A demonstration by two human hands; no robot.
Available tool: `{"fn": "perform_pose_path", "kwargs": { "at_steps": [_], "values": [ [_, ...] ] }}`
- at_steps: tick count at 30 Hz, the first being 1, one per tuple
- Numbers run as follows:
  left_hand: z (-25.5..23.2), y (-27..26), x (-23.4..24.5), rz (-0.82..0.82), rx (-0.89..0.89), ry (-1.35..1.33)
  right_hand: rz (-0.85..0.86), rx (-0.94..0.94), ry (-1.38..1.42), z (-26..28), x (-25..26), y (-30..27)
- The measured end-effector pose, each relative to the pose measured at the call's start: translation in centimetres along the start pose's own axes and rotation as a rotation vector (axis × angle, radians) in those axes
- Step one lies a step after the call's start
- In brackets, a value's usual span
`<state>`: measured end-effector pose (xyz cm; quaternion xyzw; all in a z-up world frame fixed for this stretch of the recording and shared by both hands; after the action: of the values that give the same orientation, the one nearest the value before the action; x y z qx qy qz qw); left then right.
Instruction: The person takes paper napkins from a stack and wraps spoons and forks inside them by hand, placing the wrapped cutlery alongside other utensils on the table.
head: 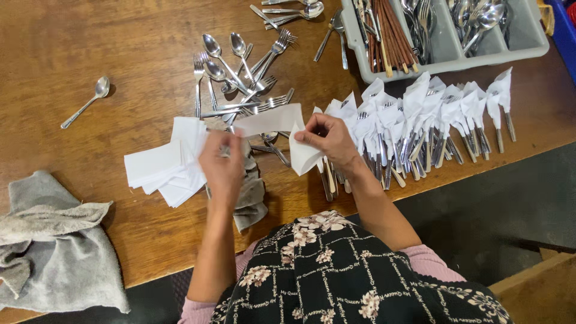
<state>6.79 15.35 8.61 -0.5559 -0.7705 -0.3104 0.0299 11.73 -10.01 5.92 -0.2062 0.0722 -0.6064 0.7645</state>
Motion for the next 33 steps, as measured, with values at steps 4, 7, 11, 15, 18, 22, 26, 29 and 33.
{"fn": "perform_pose_path", "kwargs": {
  "at_steps": [4,7,11,15,18,22,26,29,33],
  "values": [
    [0.7,-3.2,-7.1,0.365,0.327,-0.408,0.142,0.041,0.082,-0.2,-3.0,-0.5],
    [2.9,-4.2,-10.6,0.404,0.612,-0.676,0.218,0.067,0.095,-0.2,-4.4,-0.9],
    [4.5,-4.6,-11.6,0.388,0.697,-0.828,0.253,-0.036,0.178,-2.2,-5.0,-1.2],
    [5.7,-4.7,-11.5,0.262,0.738,-0.993,0.314,0.060,0.307,-2.9,-4.5,-1.0],
    [6.7,-4.2,-11.0,0.155,0.692,-1.040,0.247,-0.050,0.412,-5.2,-3.7,0.0],
    [7.9,-3.5,-9.1,0.013,0.603,-0.980,0.206,-0.109,0.428,-6.9,-3.2,0.1],
    [6.5,-3.1,-8.3,-0.058,0.542,-0.967,0.097,-0.098,0.167,-5.6,-3.0,-0.3],
    [4.7,-2.5,-7.6,0.040,0.425,-0.697,0.079,-0.013,0.222,-3.0,-2.8,-0.4],
    [3.4,-2.4,-7.3,0.075,0.406,-0.657,0.009,0.043,0.245,-1.7,-1.7,0.6]
  ]
}}
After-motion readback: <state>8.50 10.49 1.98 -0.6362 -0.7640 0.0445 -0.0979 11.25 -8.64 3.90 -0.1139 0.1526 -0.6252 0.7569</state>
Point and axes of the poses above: each hand's wrist, its own y-axis towards the middle knuckle, its own x-axis out of the back of the hand, z = x × y, the point moved 9 cm from there along y, towards the middle knuckle, and after that the axes turned 14 degrees about -x, right-handed, at the moved point
